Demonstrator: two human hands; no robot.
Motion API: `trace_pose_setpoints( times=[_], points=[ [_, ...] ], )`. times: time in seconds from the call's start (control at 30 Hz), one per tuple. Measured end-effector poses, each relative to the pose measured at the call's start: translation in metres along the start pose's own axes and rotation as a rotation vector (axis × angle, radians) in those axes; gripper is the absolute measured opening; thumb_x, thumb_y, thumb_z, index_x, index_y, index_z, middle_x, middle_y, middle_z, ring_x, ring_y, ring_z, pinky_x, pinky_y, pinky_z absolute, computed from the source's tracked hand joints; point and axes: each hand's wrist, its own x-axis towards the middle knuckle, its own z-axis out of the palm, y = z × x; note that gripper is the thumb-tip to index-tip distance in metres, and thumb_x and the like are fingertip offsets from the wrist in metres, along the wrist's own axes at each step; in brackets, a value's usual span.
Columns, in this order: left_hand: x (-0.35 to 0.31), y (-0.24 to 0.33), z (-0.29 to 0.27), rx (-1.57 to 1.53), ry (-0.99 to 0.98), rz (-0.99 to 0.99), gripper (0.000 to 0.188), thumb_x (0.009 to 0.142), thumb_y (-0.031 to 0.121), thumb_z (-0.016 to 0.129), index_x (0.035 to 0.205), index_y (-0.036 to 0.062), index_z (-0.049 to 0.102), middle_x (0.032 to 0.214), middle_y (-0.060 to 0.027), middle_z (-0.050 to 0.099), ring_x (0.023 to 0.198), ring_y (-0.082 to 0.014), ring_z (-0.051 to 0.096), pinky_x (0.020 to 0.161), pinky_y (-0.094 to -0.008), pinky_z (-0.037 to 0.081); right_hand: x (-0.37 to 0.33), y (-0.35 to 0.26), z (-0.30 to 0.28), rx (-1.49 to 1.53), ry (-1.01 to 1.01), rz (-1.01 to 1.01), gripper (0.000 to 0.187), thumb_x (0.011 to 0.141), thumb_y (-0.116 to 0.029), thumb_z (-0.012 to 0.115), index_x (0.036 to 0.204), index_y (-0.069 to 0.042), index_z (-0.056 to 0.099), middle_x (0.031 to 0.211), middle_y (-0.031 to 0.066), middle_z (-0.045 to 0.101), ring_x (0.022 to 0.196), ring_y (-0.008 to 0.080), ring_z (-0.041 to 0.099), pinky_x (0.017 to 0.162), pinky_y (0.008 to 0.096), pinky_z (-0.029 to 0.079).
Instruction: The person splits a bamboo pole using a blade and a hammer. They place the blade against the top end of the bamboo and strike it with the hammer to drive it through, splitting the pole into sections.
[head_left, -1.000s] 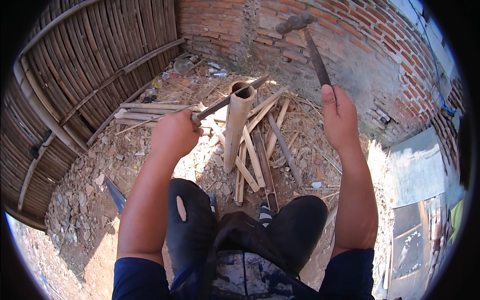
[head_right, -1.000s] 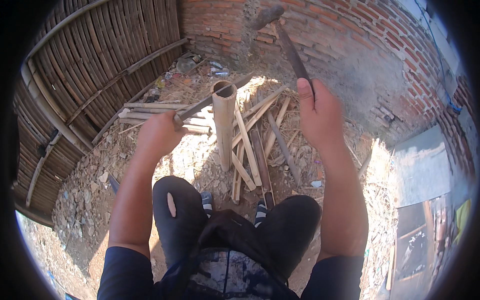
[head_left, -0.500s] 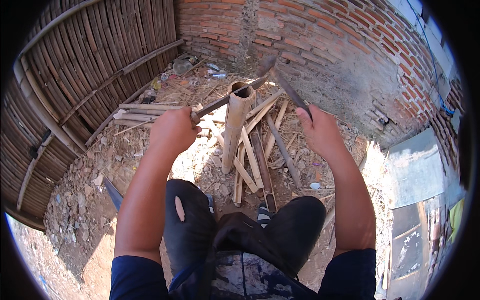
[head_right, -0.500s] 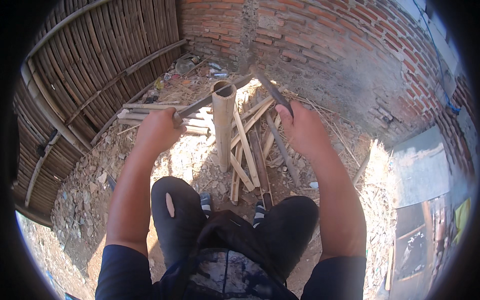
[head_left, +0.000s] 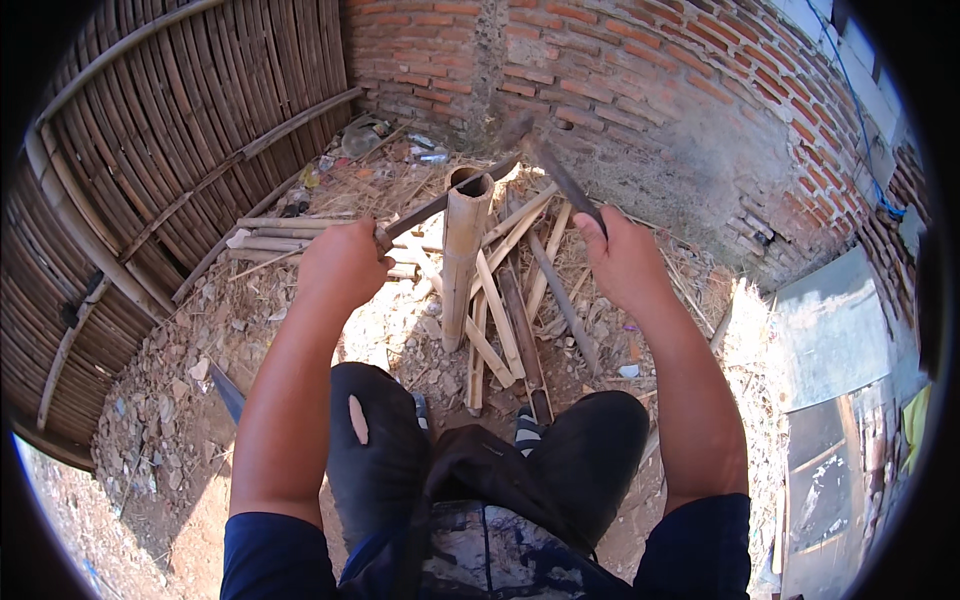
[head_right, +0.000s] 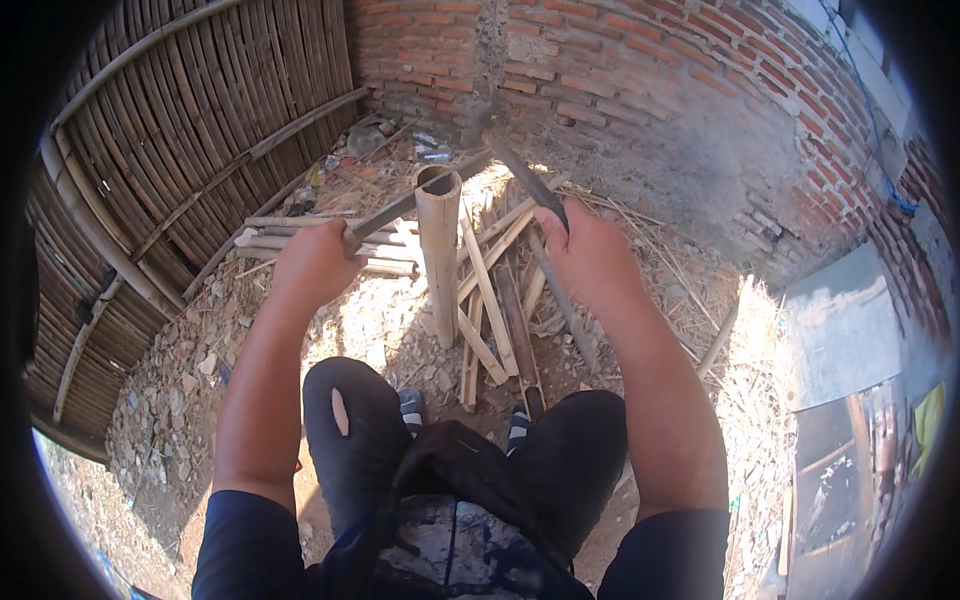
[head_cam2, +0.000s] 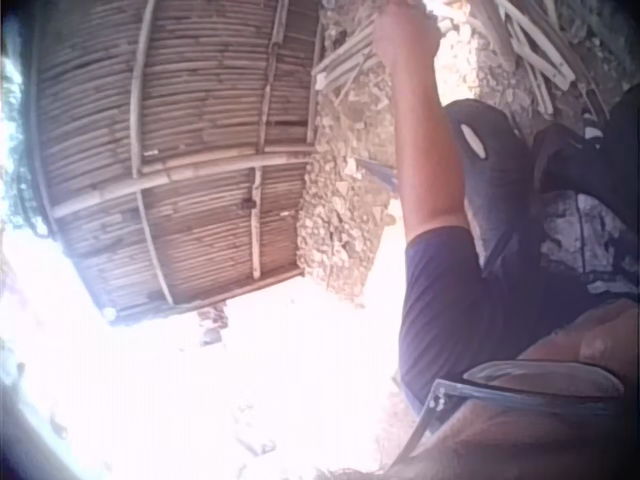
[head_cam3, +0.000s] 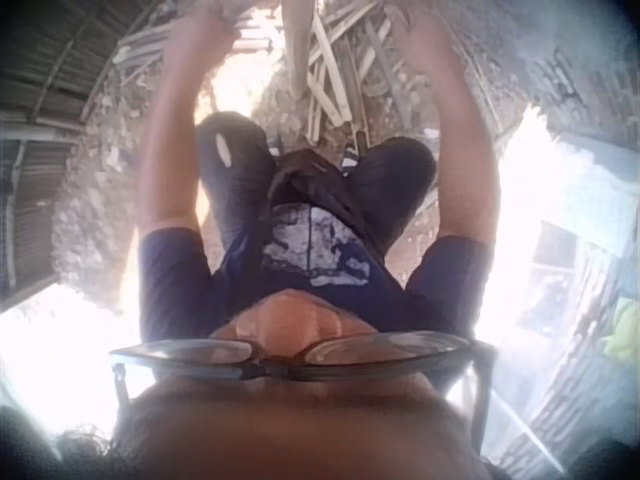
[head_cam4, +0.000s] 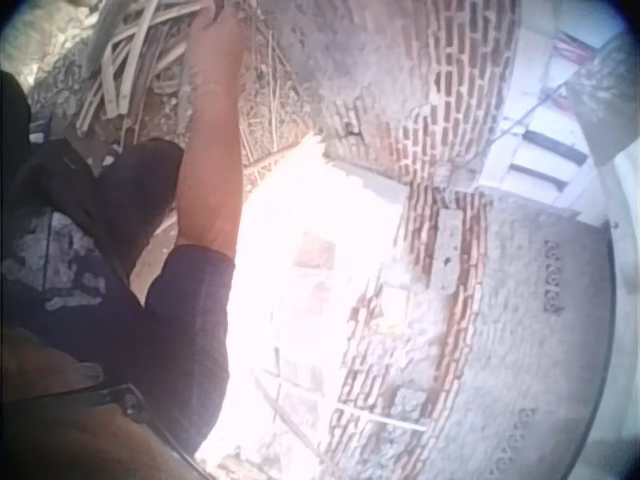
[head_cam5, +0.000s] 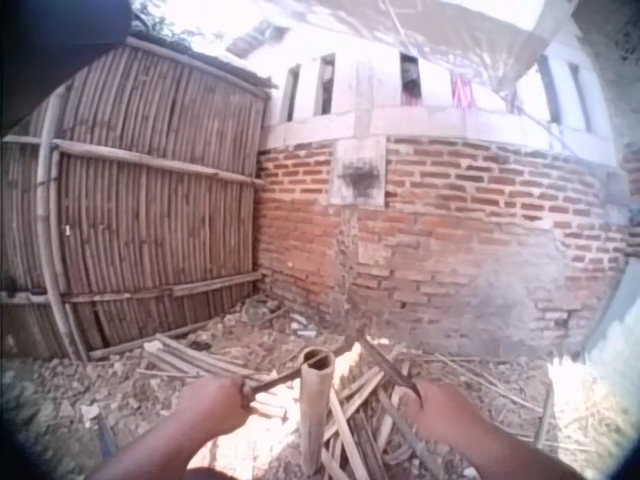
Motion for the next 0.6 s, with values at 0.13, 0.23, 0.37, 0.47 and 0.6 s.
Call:
trace_pose_setpoints(
  times=[0.13, 0.23, 0.37, 0.47, 0.6],
  points=[
    [-0.001, -0.001, -0.004, 0.0, -0.011, -0.016, 0.034, 0.084, 0.03, 0.078, 0.106, 0.0059, 0.068, 0.099, -0.0174, 0.073, 0.097, -0.0368, 0.07, 0.083, -0.0479, 0.055, 0.017, 0.008, -0.027, -0.09, -0.124, 0.065, 0.059, 0.105, -0.054, 0.043, 0.096, 0.001, 0.063, 0.075, 0.0203, 0.062, 0.072, 0.0394, 0.06, 0.071, 0.0487, 0.046],
    [-0.002, -0.004, -0.003, 0.004, -0.008, -0.004, 0.033, 0.084, 0.03, 0.078, 0.105, 0.0055, 0.068, 0.099, -0.0178, 0.073, 0.097, -0.0367, 0.07, 0.084, -0.048, 0.055, 0.02, -0.001, -0.049, 0.017, 0.067, -0.024, 0.059, 0.105, -0.054, 0.043, 0.095, 0.001, 0.062, 0.077, 0.0204, 0.063, 0.072, 0.0397, 0.061, 0.071, 0.0486, 0.047],
    [-0.002, -0.003, -0.002, -0.005, -0.011, -0.02, 0.033, 0.084, 0.029, 0.077, 0.105, 0.0054, 0.068, 0.1, -0.018, 0.073, 0.097, -0.0369, 0.07, 0.084, -0.048, 0.055, 0.012, -0.022, -0.039, 0.242, 0.202, 0.013, 0.057, 0.104, -0.052, 0.045, 0.094, 0.001, 0.062, 0.077, 0.0196, 0.064, 0.072, 0.0392, 0.062, 0.071, 0.0484, 0.047],
    [-0.004, 0.0, -0.003, -0.024, 0.008, 0.001, 0.032, 0.084, 0.028, 0.077, 0.106, 0.0056, 0.068, 0.099, -0.0182, 0.073, 0.097, -0.0369, 0.07, 0.084, -0.048, 0.055, 0.0, -0.013, -0.007, 0.12, 0.095, 0.019, 0.055, 0.103, -0.051, 0.048, 0.094, 0.001, 0.063, 0.077, 0.0199, 0.065, 0.073, 0.0391, 0.063, 0.072, 0.0493, 0.048],
    [-0.006, -0.004, -0.005, -0.031, 0.013, 0.003, 0.031, 0.084, 0.027, 0.077, 0.105, 0.0056, 0.068, 0.098, -0.018, 0.073, 0.097, -0.0367, 0.07, 0.084, -0.0479, 0.055, 0.0, -0.013, -0.003, -0.107, -0.204, 0.065, 0.055, 0.102, -0.052, 0.05, 0.092, 0.0, 0.063, 0.077, 0.0213, 0.065, 0.075, 0.0399, 0.065, 0.072, 0.0504, 0.048]
  ],
)
